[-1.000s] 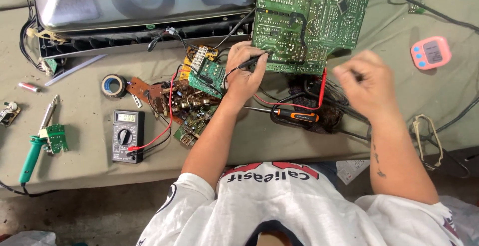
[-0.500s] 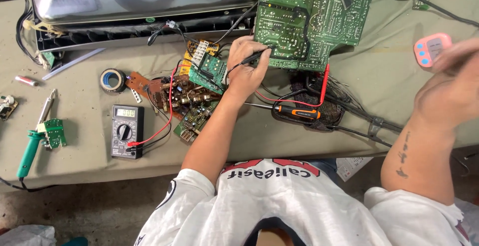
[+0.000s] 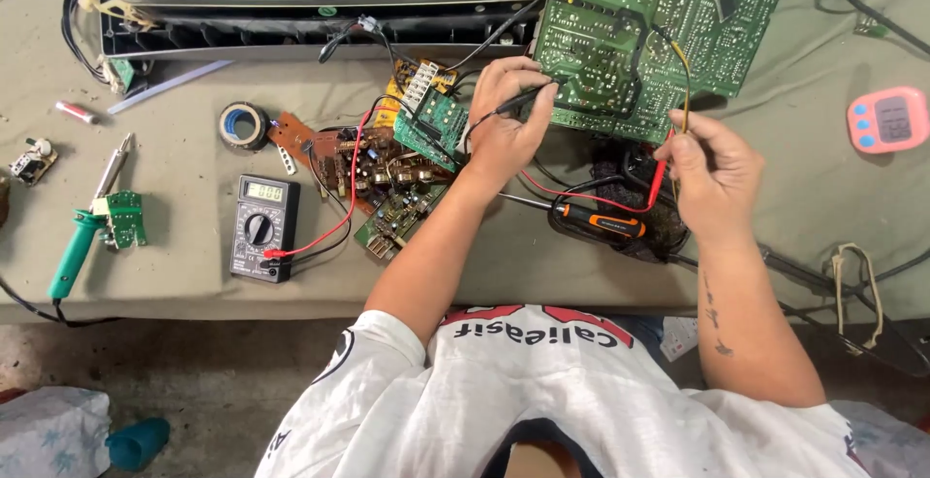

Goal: Testing electronic components on a circuit board using a multimeter and inspecting a CRT monitor.

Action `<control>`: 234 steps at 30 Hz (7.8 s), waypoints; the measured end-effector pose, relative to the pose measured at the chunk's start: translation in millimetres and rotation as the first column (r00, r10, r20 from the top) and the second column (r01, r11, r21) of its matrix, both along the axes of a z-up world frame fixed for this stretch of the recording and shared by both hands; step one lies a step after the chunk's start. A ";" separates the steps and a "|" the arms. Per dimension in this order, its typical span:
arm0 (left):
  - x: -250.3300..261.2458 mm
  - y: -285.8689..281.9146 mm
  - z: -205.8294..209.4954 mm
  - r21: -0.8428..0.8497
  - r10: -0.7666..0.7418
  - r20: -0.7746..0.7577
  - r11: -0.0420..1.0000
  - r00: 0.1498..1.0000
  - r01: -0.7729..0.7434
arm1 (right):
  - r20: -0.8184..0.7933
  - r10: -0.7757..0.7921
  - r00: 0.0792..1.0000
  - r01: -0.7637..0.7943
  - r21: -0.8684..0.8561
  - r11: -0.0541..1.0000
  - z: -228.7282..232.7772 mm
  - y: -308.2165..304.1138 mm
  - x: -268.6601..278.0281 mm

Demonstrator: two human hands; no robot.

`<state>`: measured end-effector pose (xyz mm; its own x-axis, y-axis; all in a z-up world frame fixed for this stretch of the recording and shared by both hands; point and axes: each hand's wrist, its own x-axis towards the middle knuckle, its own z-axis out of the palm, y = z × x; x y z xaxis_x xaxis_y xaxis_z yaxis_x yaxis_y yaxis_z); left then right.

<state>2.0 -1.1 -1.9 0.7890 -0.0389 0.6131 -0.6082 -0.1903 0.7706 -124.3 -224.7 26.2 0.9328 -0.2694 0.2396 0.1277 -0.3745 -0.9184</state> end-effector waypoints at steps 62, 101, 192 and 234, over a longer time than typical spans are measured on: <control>-128.5 172.6 -21.7 0.232 -0.124 0.219 0.970 0.968 0.072 | -0.030 0.538 0.843 -0.486 -0.473 0.735 -41.0 141.3 23.3; -138.2 131.8 -98.6 0.453 -0.136 0.494 0.883 0.859 -0.121 | -0.814 0.277 0.510 -0.823 -0.556 -0.119 65.3 329.5 61.5; -92.8 246.3 -5.7 0.441 0.354 -0.483 0.889 0.801 -0.127 | 0.066 0.373 0.926 -0.306 -0.452 0.838 -47.1 149.3 63.3; -121.6 317.3 -11.8 -0.570 -0.487 -0.312 0.783 0.816 0.250 | -0.171 0.734 0.657 -0.685 -0.542 0.486 -3.5 241.5 85.5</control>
<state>-119.6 316.2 -13.7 0.9538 -0.1772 0.2424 -0.1419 0.4456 0.8839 -38.8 16.8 22.6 0.7221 0.6671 0.1832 0.6295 -0.5236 -0.5741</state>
